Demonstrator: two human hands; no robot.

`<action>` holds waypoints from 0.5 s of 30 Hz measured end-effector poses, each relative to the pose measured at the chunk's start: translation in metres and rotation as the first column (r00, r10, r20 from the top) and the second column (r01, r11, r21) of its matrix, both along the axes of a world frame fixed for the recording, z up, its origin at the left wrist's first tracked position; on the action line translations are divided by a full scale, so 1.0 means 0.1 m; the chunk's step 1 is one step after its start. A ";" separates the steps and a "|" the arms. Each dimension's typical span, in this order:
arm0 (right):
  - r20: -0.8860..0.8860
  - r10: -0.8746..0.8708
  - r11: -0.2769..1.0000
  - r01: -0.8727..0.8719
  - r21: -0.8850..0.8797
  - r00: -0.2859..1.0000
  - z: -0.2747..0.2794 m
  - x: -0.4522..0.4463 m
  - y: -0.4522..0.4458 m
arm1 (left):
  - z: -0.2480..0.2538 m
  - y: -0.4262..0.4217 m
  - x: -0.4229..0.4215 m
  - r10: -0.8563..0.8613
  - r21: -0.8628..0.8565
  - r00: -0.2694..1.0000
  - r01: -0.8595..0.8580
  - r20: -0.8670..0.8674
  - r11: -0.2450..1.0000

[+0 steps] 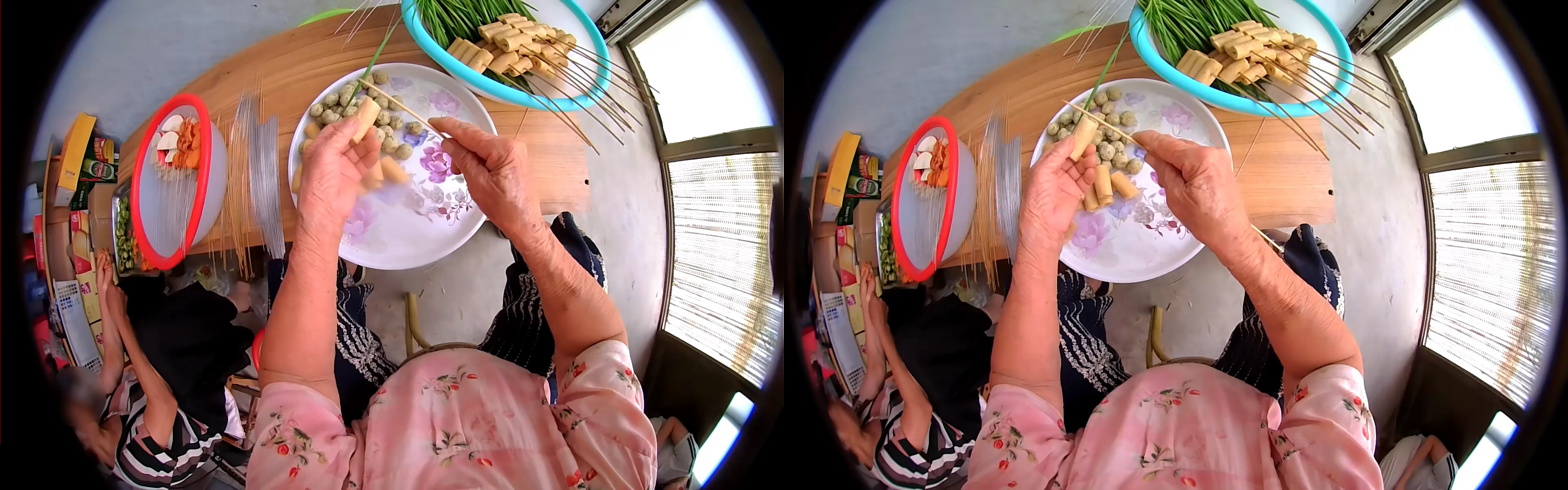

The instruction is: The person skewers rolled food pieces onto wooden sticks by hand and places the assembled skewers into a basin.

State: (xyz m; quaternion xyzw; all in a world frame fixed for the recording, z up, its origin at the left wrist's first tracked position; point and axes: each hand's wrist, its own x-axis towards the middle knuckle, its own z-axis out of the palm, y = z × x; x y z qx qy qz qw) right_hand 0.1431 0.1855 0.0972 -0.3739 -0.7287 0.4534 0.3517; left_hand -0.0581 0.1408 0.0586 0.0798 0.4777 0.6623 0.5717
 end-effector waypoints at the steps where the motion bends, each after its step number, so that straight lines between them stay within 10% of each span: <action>1: 0.040 0.024 0.998 -0.026 0.059 0.999 0.00 -0.01 -0.02 | 0.00 0.00 -0.04 0.009 0.027 1.000 -0.010 0.012 1.000; 15: 0.151 0.053 0.994 -0.067 0.090 0.987 -0.16 -0.11 -0.04 | 0.07 0.04 -0.16 0.099 0.046 0.990 -0.104 0.096 0.994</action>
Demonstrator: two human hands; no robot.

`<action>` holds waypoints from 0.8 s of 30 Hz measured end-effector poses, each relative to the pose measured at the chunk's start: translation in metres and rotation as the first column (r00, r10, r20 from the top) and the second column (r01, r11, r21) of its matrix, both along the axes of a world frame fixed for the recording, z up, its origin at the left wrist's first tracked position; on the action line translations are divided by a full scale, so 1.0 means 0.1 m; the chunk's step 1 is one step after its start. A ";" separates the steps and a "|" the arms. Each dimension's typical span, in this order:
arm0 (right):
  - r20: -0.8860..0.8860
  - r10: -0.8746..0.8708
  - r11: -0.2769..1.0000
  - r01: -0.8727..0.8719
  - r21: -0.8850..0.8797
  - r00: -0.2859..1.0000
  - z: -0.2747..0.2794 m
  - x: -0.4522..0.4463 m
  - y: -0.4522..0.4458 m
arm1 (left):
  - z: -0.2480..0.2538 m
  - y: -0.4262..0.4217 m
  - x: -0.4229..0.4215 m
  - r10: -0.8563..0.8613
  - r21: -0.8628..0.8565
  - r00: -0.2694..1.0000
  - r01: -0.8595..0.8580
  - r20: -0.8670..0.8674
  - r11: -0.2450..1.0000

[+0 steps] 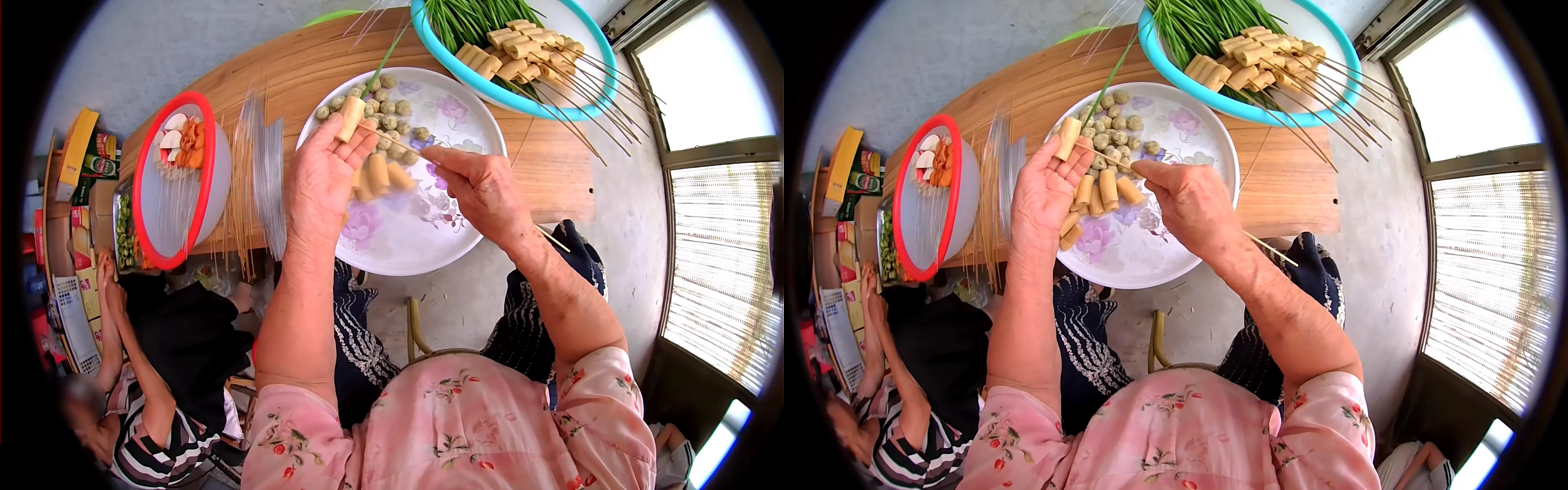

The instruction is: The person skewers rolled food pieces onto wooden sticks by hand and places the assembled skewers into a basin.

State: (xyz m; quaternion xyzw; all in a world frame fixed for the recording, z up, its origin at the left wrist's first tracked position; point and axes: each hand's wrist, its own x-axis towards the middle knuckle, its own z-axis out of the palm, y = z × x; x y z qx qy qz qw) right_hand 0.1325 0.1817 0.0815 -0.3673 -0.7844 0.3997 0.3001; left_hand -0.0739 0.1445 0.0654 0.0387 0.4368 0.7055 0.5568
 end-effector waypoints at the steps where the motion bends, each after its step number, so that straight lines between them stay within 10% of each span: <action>1: 0.009 -0.001 1.000 0.001 0.000 1.000 0.00 0.00 0.00 | 0.01 0.01 0.02 0.006 -0.002 1.000 -0.006 -0.001 1.000; 20: 0.047 -0.006 1.000 0.006 -0.016 0.999 -0.07 -0.04 0.06 | 0.09 -0.08 0.28 -0.314 -0.216 0.884 0.250 -0.347 0.944; 24: 0.045 0.001 1.000 0.000 -0.016 0.999 -0.09 0.00 0.11 | 0.00 -0.07 -0.10 -0.426 -0.417 0.215 0.086 -0.879 0.905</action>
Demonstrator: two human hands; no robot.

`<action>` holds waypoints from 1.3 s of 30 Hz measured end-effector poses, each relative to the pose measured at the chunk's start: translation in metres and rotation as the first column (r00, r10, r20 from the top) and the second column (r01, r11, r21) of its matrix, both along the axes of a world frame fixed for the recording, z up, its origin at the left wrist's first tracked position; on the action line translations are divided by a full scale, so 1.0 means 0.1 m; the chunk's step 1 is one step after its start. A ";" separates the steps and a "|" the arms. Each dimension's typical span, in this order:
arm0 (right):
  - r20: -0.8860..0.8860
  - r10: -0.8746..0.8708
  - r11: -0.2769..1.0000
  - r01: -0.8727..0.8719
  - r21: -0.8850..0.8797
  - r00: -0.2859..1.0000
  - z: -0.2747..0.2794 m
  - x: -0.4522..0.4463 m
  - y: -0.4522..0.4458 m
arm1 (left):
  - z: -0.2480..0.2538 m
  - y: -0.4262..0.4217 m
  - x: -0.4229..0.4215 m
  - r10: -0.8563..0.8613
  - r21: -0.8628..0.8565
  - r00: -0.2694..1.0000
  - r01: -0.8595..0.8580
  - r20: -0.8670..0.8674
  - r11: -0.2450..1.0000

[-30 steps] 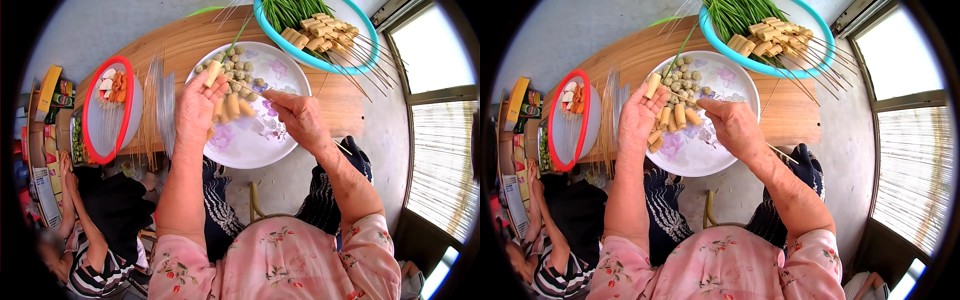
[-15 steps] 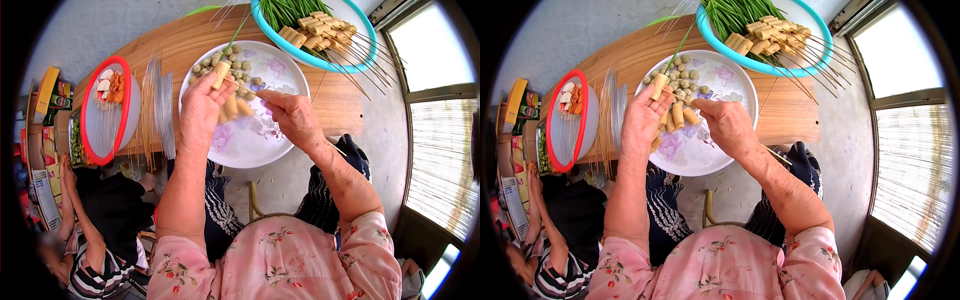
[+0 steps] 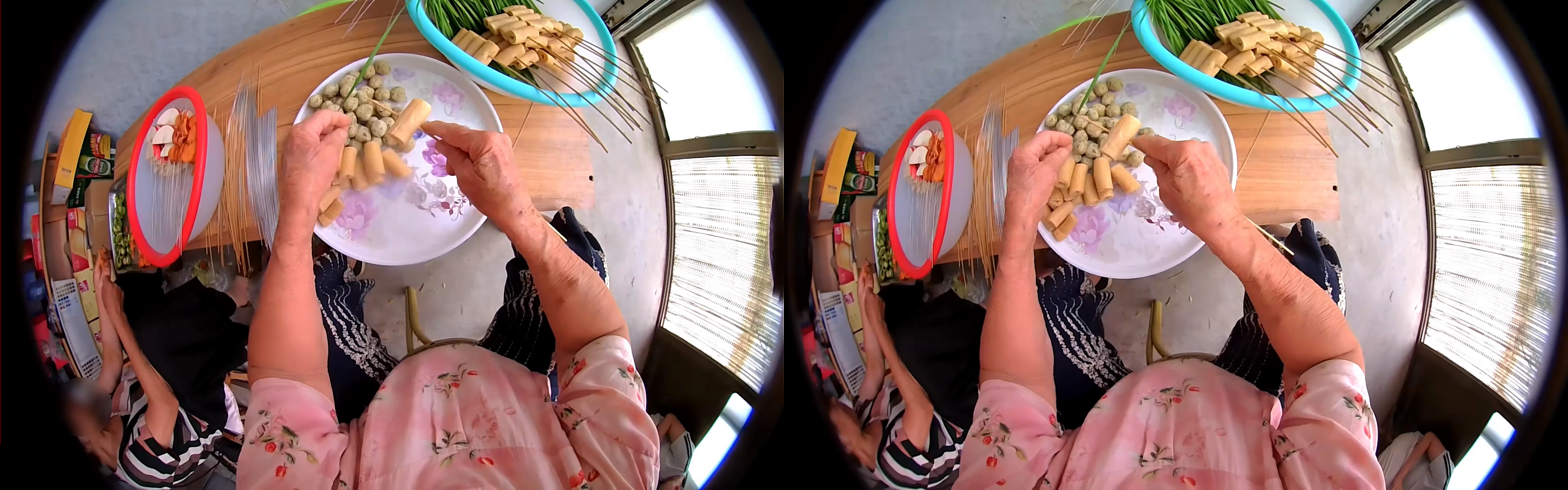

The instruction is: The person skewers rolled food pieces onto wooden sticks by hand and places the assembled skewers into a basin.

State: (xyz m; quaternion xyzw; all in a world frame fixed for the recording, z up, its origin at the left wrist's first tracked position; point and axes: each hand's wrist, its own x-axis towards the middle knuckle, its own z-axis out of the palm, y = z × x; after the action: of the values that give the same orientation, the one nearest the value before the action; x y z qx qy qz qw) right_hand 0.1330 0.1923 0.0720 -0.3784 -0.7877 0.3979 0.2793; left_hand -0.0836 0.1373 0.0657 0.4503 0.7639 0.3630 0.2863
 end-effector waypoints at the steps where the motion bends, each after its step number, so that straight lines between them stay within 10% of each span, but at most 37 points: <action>1: 0.006 0.001 1.000 -0.001 0.003 1.000 0.01 0.01 0.01 | -0.05 0.00 -0.04 -0.074 -0.078 0.993 0.066 -0.092 0.995; 4: 0.000 -0.009 1.000 0.009 0.010 1.000 0.00 0.00 0.02 | -0.19 -0.06 0.02 -0.391 0.015 0.742 0.475 -0.544 0.880; 8: -0.048 -0.045 0.999 0.045 -0.002 0.998 -0.05 0.00 0.03 | -0.27 -0.05 0.19 -0.512 -0.187 0.651 0.503 -0.561 0.844; 14: -0.016 -0.047 0.999 0.048 0.018 0.999 0.03 0.06 0.07 | -0.46 -0.01 0.02 -0.317 0.105 0.810 0.417 -0.493 0.903; 17: 0.030 -0.054 0.998 0.053 0.022 0.998 0.04 0.11 0.07 | -0.22 0.06 0.00 0.009 -0.024 0.864 0.004 0.504 1.000; 20: 0.050 -0.028 0.999 0.027 0.027 0.998 0.10 0.08 0.04 | -0.19 0.05 -0.11 0.120 -0.078 0.677 -0.093 0.726 0.993; 39: 0.111 0.039 0.999 -0.037 -0.017 0.993 0.10 0.06 0.00 | -0.12 0.05 -0.10 0.098 -0.034 0.522 -0.131 0.847 0.991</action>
State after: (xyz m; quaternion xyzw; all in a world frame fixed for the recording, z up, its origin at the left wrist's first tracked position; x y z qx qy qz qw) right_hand 0.1388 0.1918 0.0825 -0.3868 -0.8063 0.3872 0.2245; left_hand -0.0931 0.1422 0.0539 0.1718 0.5508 0.5666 0.5883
